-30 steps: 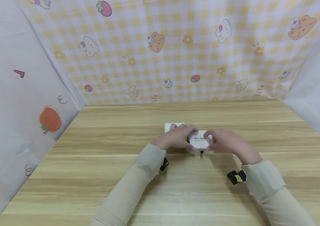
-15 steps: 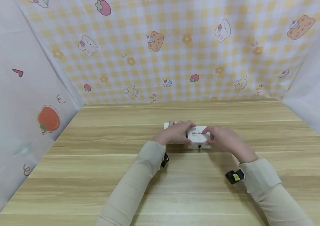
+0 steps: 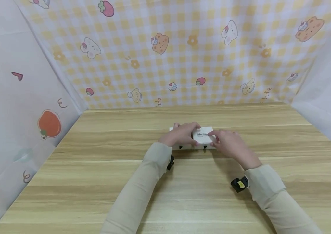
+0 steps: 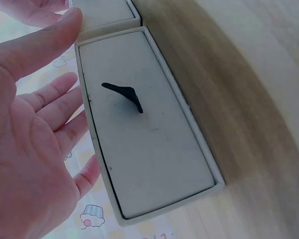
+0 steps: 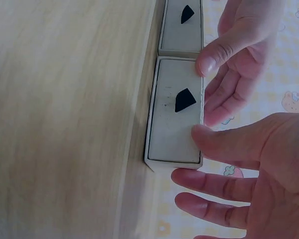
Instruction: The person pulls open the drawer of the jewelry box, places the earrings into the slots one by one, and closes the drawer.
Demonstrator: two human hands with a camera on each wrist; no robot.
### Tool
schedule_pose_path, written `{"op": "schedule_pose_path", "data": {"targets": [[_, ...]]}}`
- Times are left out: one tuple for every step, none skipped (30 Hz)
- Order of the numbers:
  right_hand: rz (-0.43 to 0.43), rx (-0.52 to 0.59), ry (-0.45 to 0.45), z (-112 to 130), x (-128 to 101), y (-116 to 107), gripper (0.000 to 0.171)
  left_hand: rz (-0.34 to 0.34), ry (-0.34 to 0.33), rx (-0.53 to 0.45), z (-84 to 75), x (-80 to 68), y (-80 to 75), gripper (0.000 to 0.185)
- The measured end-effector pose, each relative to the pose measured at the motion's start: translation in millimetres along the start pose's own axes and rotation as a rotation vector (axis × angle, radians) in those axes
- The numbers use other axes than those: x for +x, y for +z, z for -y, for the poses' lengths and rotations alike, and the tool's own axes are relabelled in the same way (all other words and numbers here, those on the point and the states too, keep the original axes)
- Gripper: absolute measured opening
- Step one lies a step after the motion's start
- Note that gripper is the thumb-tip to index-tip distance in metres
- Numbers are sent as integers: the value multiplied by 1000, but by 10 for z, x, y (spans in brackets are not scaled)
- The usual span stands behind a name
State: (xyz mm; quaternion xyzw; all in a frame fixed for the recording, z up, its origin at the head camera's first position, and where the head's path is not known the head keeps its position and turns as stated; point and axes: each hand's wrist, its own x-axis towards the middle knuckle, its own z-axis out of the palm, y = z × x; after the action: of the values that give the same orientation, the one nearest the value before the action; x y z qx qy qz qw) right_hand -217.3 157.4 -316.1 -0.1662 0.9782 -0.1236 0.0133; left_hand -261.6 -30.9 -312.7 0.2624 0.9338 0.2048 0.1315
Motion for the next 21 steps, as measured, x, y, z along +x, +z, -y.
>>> {"op": "schedule_pose_path", "data": {"targets": [[-4, -1, 3, 1, 2, 4, 38, 1, -1, 2, 1, 8, -3, 65], [-8, -3, 6, -1, 5, 9, 38, 1, -2, 6, 2, 14, -3, 65], [-14, -4, 8, -3, 7, 14, 37, 1, -1, 10, 4, 23, -3, 65], [-20, -7, 6, -4, 9, 20, 37, 3, -2, 14, 6, 31, -3, 65], [-27, -8, 6, -6, 10, 24, 37, 3, 0, 17, 8, 36, -3, 65], [-31, -10, 6, -7, 11, 28, 37, 5, 1, 20, 10, 43, -2, 66], [-35, -12, 7, -6, 11, 32, 36, 7, 3, 22, 13, 46, -2, 66], [-37, -12, 7, -5, 11, 35, 36, 8, 4, 20, 15, 45, -3, 66], [-38, -12, 8, -2, 11, 36, 36, 8, 6, 19, 16, 47, -5, 66], [-37, -12, 10, 2, 10, 36, 36, 8, 6, 18, 17, 47, -6, 66], [-34, -12, 14, 6, 8, 34, 36, 5, 8, 16, 16, 45, -7, 66], [-31, -13, 17, 11, 6, 32, 36, 3, 9, 10, 16, 46, -7, 66], [-28, -13, 20, 16, 4, 29, 36, 2, 11, 6, 14, 46, -8, 65], [-26, -14, 22, 19, 2, 27, 36, 1, 12, 1, 12, 44, -9, 65], [-23, -14, 25, 23, -2, 22, 36, 0, 12, -2, 11, 45, -8, 65], [-21, -14, 28, 28, -6, 17, 36, 0, 12, -6, 9, 43, -9, 65], [-18, -14, 31, 32, -11, 12, 36, 0, 13, -9, 6, 42, -9, 65], [-14, -15, 30, 35, -12, 8, 36, 1, 14, -13, 6, 42, -8, 65], [-10, -14, 31, 38, -15, 3, 36, 1, 15, -15, 6, 42, -8, 65], [-4, -11, 32, 40, -18, -2, 36, 1, 15, -18, 7, 42, -6, 65], [3, -9, 33, 43, -21, -7, 36, 2, 16, -23, 10, 43, -4, 65]]}}
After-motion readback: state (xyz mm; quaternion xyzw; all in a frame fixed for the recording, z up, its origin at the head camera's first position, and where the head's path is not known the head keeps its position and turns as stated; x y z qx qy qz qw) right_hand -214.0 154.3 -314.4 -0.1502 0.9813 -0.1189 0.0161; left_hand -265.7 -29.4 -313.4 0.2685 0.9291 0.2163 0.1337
